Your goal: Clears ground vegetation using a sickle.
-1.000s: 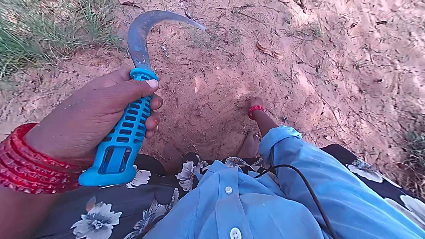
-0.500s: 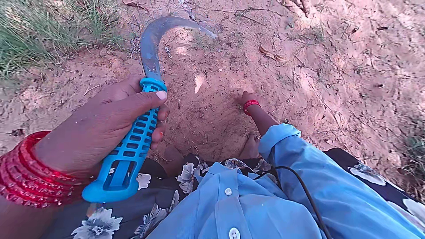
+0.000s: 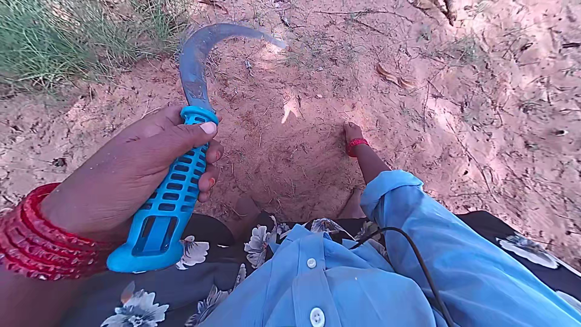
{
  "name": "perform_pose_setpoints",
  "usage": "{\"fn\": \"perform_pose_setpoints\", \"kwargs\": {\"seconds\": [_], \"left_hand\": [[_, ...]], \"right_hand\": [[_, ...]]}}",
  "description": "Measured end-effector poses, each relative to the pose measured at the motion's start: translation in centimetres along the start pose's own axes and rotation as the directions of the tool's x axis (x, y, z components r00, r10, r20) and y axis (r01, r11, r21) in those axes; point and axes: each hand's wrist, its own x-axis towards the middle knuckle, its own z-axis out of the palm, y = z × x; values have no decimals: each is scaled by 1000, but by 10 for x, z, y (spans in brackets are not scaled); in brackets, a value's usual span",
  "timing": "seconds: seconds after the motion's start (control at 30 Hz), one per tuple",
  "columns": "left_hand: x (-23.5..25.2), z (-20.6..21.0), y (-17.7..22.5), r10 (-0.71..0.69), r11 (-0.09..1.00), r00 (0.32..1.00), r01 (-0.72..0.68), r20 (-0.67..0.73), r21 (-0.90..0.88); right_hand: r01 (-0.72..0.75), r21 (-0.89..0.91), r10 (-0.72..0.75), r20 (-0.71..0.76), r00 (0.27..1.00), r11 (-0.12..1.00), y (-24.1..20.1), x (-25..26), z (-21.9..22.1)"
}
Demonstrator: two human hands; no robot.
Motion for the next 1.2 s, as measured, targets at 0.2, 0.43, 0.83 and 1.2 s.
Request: {"fn": "perform_pose_setpoints", "kwargs": {"seconds": [0.2, 0.43, 0.83, 1.2], "left_hand": [[-3, -12, -6, -63, 998, 998, 62, -22, -28], [-3, -18, -3, -26, 997, 1000, 25, -11, -74], [4, -12, -4, -88, 996, 995, 88, -49, -9], [2, 10, 6, -11, 998, 993, 17, 114, -57]], "right_hand": [[29, -379, -44, -31, 999, 925, -24, -34, 11], [209, -601, -103, 205, 973, 772, -25, -19, 1], [355, -727, -85, 381, 921, 587, -19, -30, 19], [882, -440, 93, 898, 430, 167, 45, -81, 9]]}}
